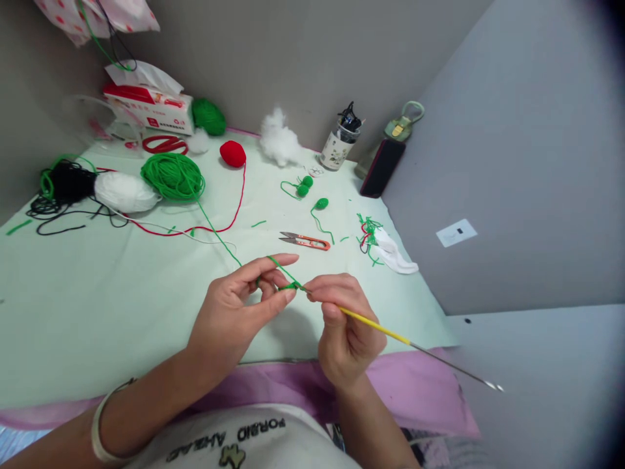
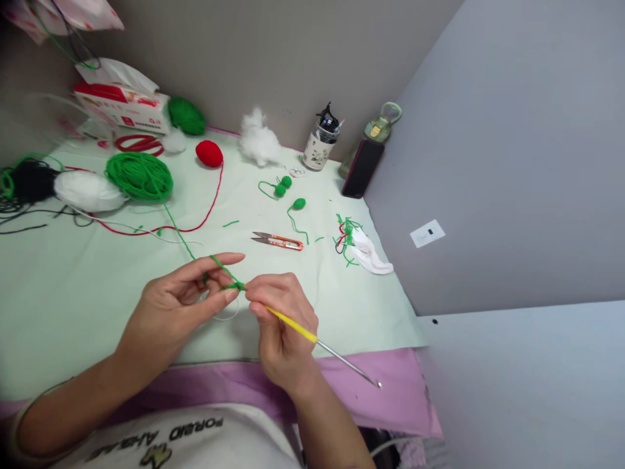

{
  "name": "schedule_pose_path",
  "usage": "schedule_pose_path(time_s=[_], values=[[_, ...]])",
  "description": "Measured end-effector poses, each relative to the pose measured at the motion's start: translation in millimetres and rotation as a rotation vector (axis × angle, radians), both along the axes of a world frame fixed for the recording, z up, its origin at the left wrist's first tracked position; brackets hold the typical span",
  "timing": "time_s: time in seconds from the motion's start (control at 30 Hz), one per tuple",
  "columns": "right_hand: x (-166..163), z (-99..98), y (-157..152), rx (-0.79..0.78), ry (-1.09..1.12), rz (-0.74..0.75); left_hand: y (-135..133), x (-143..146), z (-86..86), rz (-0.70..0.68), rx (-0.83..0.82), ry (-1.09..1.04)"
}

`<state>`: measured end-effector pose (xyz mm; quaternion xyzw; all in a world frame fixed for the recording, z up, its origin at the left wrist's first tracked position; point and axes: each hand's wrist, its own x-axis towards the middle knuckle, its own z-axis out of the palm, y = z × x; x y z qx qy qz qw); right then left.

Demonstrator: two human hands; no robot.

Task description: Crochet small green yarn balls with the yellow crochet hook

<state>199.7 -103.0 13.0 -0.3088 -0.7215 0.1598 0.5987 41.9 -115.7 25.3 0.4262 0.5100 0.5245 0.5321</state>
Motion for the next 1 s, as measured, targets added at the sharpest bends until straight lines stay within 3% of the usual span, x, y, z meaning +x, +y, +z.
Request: schedule_pose_path(time_s=[0.13,0.3,0.37,0.5,0.6,0.77,0.83,0.93,1.0], values=[[-0.9,-7.3,-2.3,0.035,-0.055,-0.039,0.5,1.1,1.3,-0.056,-0.070,-0.177],[-0.5,-17.6,-4.2,0.217,-0.251,-0.193,4.9,2.2,2.2,-0.195,-0.284,-0.578],[-0.2,-14.7,-2.1,0.049,-0.169,-0.108,7.4,0.1,1.5,-0.220,-0.327,-0.641],[-2.5,-3.3,4.3,-0.331,0.314,0.053,9.5,-4.1,1.6,-0.184,-0.259,-0.553],[-6.0,-0.3,6.7,-0.424,0.392,0.167,7.6,-4.2,2.2,-0.228,-0.202,-0.450],[-8.9,-4.4,2.6,-0.319,0.243,0.064,4.5,0.0,-0.1,-0.172,-0.163,-0.389],[-8.3,-7.6,-0.4,-0.197,0.100,-0.012,4.6,2.5,-1.2,-0.123,-0.154,-0.397],[-6.2,-11.8,-2.9,0.049,-0.154,-0.117,6.2,4.6,-2.5,-0.143,-0.202,-0.501],[-4.1,-11.8,-2.0,0.044,-0.158,-0.105,8.0,3.5,-3.4,-0.191,-0.266,-0.592]])
